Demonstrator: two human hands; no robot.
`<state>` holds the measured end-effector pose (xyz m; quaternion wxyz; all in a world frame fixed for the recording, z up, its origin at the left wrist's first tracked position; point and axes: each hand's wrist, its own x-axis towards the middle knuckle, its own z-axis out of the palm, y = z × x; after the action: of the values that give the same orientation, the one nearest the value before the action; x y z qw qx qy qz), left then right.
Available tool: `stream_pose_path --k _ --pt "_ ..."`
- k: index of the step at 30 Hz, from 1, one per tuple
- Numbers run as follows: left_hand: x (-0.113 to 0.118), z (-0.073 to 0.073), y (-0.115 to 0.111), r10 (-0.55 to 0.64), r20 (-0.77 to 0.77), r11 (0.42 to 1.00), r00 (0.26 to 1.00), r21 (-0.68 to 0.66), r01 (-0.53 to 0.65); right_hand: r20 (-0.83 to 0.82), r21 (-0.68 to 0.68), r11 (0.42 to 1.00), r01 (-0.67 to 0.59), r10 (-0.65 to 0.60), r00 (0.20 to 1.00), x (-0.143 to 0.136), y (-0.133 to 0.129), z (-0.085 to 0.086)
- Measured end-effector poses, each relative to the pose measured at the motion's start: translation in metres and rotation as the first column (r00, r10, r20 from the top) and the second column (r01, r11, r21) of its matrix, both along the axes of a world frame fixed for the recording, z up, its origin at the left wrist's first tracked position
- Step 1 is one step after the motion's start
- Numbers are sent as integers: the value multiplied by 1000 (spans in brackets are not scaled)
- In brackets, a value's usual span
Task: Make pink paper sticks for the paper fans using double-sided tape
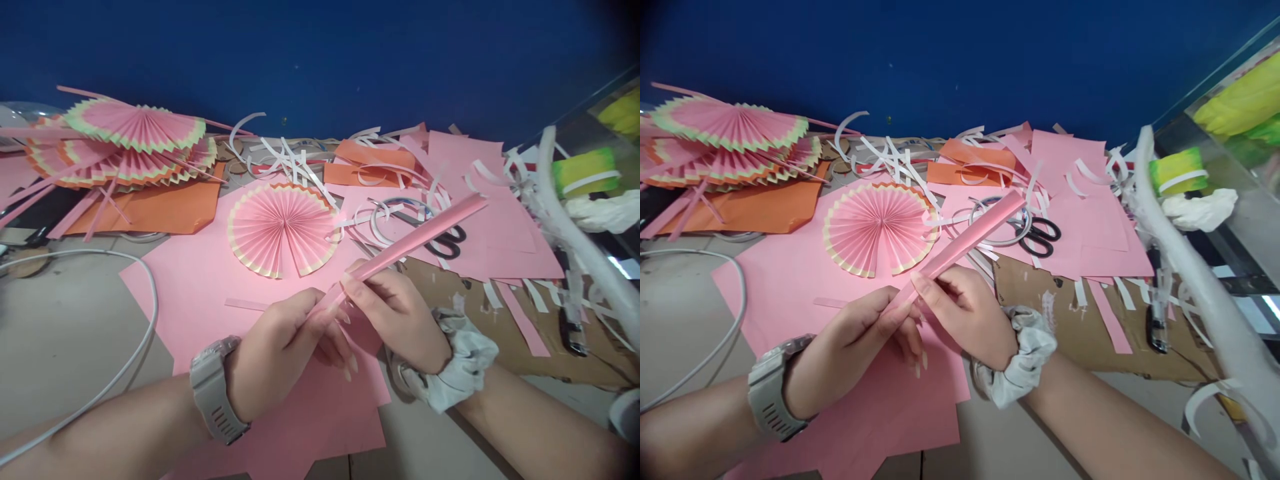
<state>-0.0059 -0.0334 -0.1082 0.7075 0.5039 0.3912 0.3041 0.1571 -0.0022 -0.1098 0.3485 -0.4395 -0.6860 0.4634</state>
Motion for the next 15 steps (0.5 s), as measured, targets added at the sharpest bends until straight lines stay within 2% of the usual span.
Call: stream_pose_path --k 3,5,10,15 --pt "1 1 0 12 -28 1000 1000 12 -12 6 46 985 167 -167 986 2 0 -2" --pt "1 1 0 22 -51 1000 998 22 -21 -6 31 978 206 -205 979 3 0 -1" --pt "0 1 -1 26 -58 999 998 28 -24 -36 2 997 80 -80 996 -1 -1 4" --pt "1 1 -1 62 -8 998 998 4 -62 -21 -24 1000 18 -19 1000 -1 0 4"
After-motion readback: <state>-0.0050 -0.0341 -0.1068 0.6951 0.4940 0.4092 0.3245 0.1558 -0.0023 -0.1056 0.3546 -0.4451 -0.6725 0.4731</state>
